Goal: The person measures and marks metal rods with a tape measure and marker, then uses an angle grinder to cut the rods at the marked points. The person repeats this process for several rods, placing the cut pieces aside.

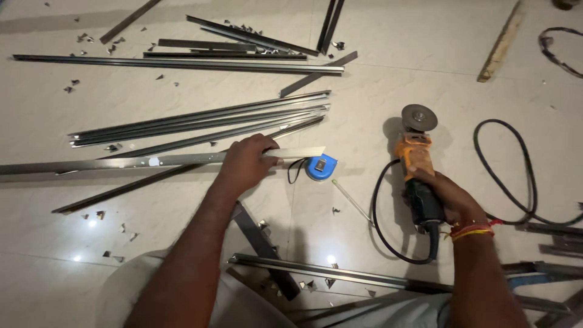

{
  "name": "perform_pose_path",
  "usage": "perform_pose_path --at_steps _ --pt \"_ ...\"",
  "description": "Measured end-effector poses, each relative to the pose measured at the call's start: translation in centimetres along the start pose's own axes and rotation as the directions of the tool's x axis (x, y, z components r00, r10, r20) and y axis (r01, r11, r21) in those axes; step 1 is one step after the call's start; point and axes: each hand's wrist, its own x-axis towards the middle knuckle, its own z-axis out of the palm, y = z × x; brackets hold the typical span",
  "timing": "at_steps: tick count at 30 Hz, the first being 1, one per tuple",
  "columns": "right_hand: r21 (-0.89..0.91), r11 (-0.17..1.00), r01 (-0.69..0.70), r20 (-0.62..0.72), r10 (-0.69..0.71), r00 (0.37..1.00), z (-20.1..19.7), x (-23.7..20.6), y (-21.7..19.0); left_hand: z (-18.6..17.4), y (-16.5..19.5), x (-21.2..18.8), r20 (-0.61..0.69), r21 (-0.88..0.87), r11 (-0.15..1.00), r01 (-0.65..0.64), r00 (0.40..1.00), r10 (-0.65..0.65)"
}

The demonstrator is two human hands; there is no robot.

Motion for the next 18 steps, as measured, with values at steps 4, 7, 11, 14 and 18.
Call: perform_pose_path --at_steps 4,7,11,14,18 --pt "-0.186 0.982 -0.022 -0.18 -0.012 0.984 1.0 -0.9 -0.6 1.5 -0.5 0.6 0.054 -0.074 0.997 0.032 0.998 -0.028" --pt "-0.265 0.963 -0.048 -0.289 -0.032 0.957 1.9 -0.9 -0.6 1.9 -0.8 0.7 0.127 -0.016 0.998 0.066 0.99 -0.063" --pt "-0.328 0.943 -0.057 -0.305 -0.049 0.951 1.9 -1.1 -0.2 2.2 -0.6 1.1 0.233 0.099 0.988 0.12 0.962 -0.14" --pt "-0.381 0.922 -0.072 -0.319 -0.058 0.946 1.6 -0.7 0.1 2.3 -0.4 1.5 0.27 0.123 0.982 0.142 0.948 -0.17" --pt "-0.487 0.868 -0.099 -0.34 -0.084 0.937 1.1 0.0 0.0 2.1 -0.4 1.9 0.235 0.105 0.988 0.114 0.962 -0.136"
